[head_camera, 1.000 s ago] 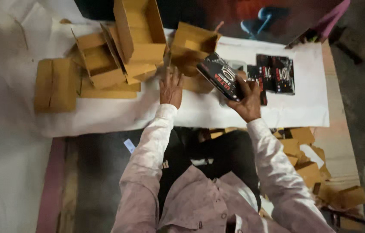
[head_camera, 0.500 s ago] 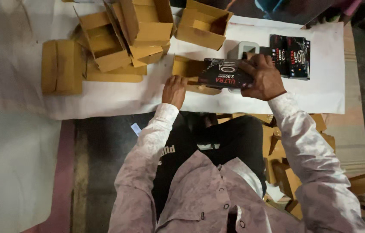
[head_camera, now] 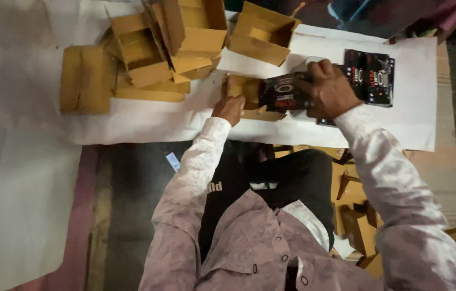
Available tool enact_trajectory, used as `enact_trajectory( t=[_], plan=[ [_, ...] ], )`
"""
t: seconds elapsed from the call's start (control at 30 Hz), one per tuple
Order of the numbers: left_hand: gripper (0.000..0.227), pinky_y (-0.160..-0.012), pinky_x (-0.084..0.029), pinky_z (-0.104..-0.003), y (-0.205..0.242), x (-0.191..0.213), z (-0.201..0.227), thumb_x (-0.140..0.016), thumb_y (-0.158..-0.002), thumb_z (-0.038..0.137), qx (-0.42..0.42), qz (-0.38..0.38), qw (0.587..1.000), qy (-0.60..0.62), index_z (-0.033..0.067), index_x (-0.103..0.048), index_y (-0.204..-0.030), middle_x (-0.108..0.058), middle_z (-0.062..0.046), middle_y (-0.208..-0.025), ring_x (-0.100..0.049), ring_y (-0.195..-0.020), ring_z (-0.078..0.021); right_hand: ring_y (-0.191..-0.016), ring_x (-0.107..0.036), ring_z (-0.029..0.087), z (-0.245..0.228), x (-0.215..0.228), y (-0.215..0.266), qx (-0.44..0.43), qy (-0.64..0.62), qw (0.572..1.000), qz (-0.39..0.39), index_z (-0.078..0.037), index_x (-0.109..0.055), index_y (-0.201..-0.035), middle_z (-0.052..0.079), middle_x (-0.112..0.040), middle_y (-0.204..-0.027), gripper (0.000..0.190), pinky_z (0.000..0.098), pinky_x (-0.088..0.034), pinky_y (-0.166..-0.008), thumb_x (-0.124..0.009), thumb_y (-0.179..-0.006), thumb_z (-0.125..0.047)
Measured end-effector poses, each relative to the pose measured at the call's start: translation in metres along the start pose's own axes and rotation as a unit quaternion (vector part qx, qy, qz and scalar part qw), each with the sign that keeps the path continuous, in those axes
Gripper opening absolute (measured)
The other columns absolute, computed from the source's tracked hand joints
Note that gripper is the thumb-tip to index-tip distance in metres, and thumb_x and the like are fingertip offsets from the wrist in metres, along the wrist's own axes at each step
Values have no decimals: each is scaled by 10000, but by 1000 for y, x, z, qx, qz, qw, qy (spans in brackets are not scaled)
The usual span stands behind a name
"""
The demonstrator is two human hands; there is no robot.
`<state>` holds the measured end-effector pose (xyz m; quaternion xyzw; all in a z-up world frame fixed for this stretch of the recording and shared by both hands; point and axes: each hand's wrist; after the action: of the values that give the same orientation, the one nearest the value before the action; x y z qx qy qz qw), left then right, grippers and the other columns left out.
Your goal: The person places small black packages into open cardboard boxes, closes the flaps, and seals them with packing tape using a handheld dispenser. The sealed boxes are then moved to a pile on the right side of the table.
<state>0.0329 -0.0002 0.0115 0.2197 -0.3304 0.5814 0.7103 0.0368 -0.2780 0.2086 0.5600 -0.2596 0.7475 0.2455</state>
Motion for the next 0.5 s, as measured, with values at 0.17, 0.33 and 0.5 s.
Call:
enact_trajectory(
  t=[0.17,0.33,0.5],
  plan=[
    [135,-1106,-432,-491,4,6,2,-735,-839,39,-40,16,999,-15,96,-615,-862,-67,-303,-1677,-224,-1511,-501,-1268,-487,431,-14,-57,-41,-54,-77,991,-99,-123,-655,-1356,212,-519,-1366,863,549,-550,-935,-930,-571,-352],
    [188,-1190,-327,-483,12,7,-1,-772,-744,23,-51,56,997,35,20,-596,-808,-34,-288,-1646,-118,-1520,-505,-1403,-306,531,-23,-133,-42,-68,-446,886,112,4,-378,-1522,332,-303,-1547,1042,618,-329,-1076,-917,-689,-315],
    [195,-1192,-365,-476,13,-5,-10,-715,-823,-8,-44,54,997,-40,38,-686,-1011,-85,-263,-1695,-193,-1551,-462,-1343,-567,397,-32,-223,6,-380,-394,801,242,-22,-564,-1409,227,-590,-1420,475,462,-476,-1154,-669,-964,-149]
  ],
)
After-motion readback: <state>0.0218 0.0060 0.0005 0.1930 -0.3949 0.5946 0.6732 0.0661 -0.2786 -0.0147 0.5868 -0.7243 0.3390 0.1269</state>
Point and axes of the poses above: each hand's wrist, its own y-axis away from the middle knuckle, its own x-axis out of the back of the hand, z = x × y
